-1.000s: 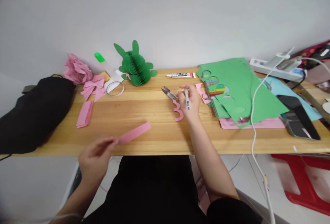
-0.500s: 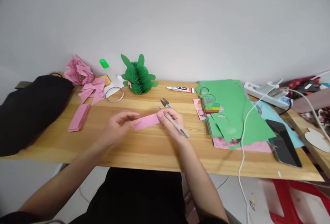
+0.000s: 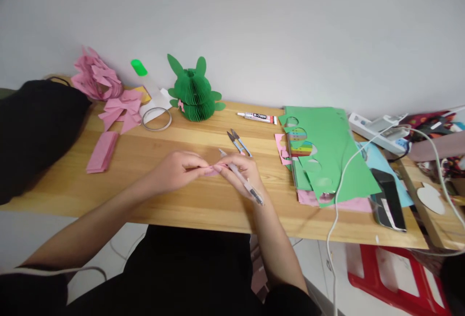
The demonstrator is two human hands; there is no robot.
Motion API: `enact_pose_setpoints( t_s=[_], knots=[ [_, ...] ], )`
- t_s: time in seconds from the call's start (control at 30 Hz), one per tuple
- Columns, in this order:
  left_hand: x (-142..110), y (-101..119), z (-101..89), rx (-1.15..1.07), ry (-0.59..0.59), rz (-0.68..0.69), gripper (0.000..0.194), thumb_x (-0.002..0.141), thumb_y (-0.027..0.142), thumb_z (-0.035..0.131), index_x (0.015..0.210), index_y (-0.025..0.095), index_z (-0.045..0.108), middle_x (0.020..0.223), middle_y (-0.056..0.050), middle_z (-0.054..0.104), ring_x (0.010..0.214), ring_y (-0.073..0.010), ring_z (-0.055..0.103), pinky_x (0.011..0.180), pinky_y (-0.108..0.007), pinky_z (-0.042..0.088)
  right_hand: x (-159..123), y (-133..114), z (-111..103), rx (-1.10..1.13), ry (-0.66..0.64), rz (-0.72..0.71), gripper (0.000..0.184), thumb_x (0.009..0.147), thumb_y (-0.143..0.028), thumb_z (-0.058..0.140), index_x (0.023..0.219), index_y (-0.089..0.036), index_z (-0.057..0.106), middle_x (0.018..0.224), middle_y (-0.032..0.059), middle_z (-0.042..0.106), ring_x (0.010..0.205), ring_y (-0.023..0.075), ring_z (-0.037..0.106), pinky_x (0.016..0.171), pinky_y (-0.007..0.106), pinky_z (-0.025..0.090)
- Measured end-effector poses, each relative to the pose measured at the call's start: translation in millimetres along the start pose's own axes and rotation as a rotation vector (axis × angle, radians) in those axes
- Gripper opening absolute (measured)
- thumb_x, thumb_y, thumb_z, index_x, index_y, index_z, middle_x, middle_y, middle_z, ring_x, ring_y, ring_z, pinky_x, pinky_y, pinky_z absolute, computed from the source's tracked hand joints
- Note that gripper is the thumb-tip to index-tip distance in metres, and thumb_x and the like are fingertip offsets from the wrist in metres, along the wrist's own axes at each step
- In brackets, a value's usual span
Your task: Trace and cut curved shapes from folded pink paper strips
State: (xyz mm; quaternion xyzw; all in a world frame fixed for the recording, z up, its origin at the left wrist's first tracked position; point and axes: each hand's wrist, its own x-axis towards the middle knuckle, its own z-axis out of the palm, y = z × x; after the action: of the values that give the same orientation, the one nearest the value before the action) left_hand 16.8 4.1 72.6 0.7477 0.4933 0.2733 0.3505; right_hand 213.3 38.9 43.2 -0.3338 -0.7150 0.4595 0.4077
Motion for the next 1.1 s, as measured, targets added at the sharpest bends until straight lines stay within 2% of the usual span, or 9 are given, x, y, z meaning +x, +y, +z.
enact_pose_setpoints(
  t_s=[0.23, 0.47, 0.53, 0.6, 0.67, 0.73, 0.93, 1.03, 1.1],
  knots=[
    [-30.4, -1.9, -6.2, -0.048, 0.074, -0.124, 0.021, 0.083, 0.026, 0.057, 0.074, 0.019, 0.076, 0.076, -0.002, 0.075, 0.068, -0.0151, 0.066, 0.063, -0.024, 0.041, 1.3, -19.6, -18.2, -0.015, -0.057, 0.052, 0.012, 0.078, -0.031, 0.069, 0.072, -0.021, 0.069, 0.068, 0.0023, 0.068, 0.055, 0.0122, 0.058, 0.045, 0.023, 0.049],
    [-48.7, 3.7, 0.5, -0.024, 0.073, -0.128, 0.022, 0.079, 0.029, 0.063, 0.062, 0.021, 0.073, 0.060, 0.002, 0.071, 0.056, -0.0114, 0.061, 0.056, -0.021, 0.037, 5.6, -24.1, -24.6, -0.006, -0.199, 0.160, 0.017, 0.075, -0.036, 0.071, 0.072, -0.020, 0.069, 0.063, 0.0000, 0.064, 0.047, 0.0107, 0.055, 0.039, 0.022, 0.046],
    [-51.0, 3.2, 8.1, -0.053, 0.052, -0.164, 0.026, 0.079, 0.032, 0.064, 0.057, 0.020, 0.070, 0.055, 0.002, 0.068, 0.053, -0.0107, 0.059, 0.052, -0.020, 0.036, 7.3, -20.7, -26.2, -0.002, -0.113, 0.180, 0.019, 0.072, -0.037, 0.073, 0.070, -0.020, 0.066, 0.062, -0.0006, 0.064, 0.049, 0.0119, 0.057, 0.044, 0.024, 0.048],
    [-51.8, -0.9, 18.5, -0.114, 0.035, -0.241, 0.031, 0.081, 0.035, 0.061, 0.056, 0.018, 0.066, 0.053, 0.001, 0.066, 0.050, -0.0109, 0.059, 0.050, -0.020, 0.038, 7.9, -13.9, -28.8, -0.028, 0.078, 0.163, 0.021, 0.072, -0.040, 0.071, 0.071, -0.020, 0.063, 0.060, -0.0009, 0.063, 0.051, 0.0130, 0.057, 0.049, 0.026, 0.048],
    [-50.9, -7.3, 29.9, -0.125, 0.048, -0.319, 0.036, 0.086, 0.038, 0.055, 0.058, 0.017, 0.063, 0.052, 0.000, 0.064, 0.045, -0.0112, 0.058, 0.048, -0.020, 0.040, 4.7, -5.4, -32.0, -0.175, 0.296, 0.178, 0.023, 0.072, -0.043, 0.066, 0.076, -0.021, 0.060, 0.059, -0.0013, 0.062, 0.052, 0.0139, 0.057, 0.052, 0.027, 0.047],
    [-48.8, -12.7, 40.2, -0.054, 0.070, -0.346, 0.042, 0.090, 0.038, 0.047, 0.056, 0.017, 0.060, 0.049, -0.001, 0.062, 0.041, -0.0114, 0.055, 0.046, -0.021, 0.039, -4.3, 2.4, -33.6, -0.411, 0.438, 0.238, 0.025, 0.071, -0.044, 0.062, 0.081, -0.022, 0.059, 0.061, -0.0016, 0.062, 0.054, 0.0149, 0.057, 0.054, 0.028, 0.044],
    [-47.1, -8.6, 60.9, 0.302, 0.071, -0.315, 0.043, 0.084, 0.038, 0.057, 0.046, 0.018, 0.054, 0.053, -0.009, 0.061, 0.057, -0.0244, 0.063, 0.055, -0.031, 0.041, -43.1, 14.4, -13.7, -0.575, 0.423, 0.294, 0.024, 0.068, -0.041, 0.064, 0.080, -0.022, 0.054, 0.058, -0.0011, 0.059, 0.054, 0.0174, 0.055, 0.052, 0.027, 0.035],
    [-52.1, -4.1, 65.3, 0.428, 0.067, -0.278, 0.034, 0.085, 0.036, 0.056, 0.058, 0.016, 0.063, 0.062, -0.012, 0.064, 0.064, -0.0293, 0.066, 0.059, -0.036, 0.046, -48.3, 20.3, -3.2, -0.576, 0.409, 0.297, 0.026, 0.066, -0.036, 0.066, 0.083, -0.022, 0.053, 0.062, -0.0003, 0.060, 0.059, 0.0193, 0.056, 0.054, 0.028, 0.036],
    [-55.4, -4.3, 63.6, 0.498, 0.084, -0.228, 0.026, 0.087, 0.032, 0.054, 0.074, 0.015, 0.069, 0.077, -0.015, 0.068, 0.077, -0.0316, 0.067, 0.067, -0.040, 0.050, -47.1, 25.5, -0.7, -0.549, 0.414, 0.296, 0.026, 0.065, -0.035, 0.066, 0.084, -0.022, 0.052, 0.062, -0.0006, 0.059, 0.059, 0.0191, 0.057, 0.052, 0.027, 0.037]
  ],
)
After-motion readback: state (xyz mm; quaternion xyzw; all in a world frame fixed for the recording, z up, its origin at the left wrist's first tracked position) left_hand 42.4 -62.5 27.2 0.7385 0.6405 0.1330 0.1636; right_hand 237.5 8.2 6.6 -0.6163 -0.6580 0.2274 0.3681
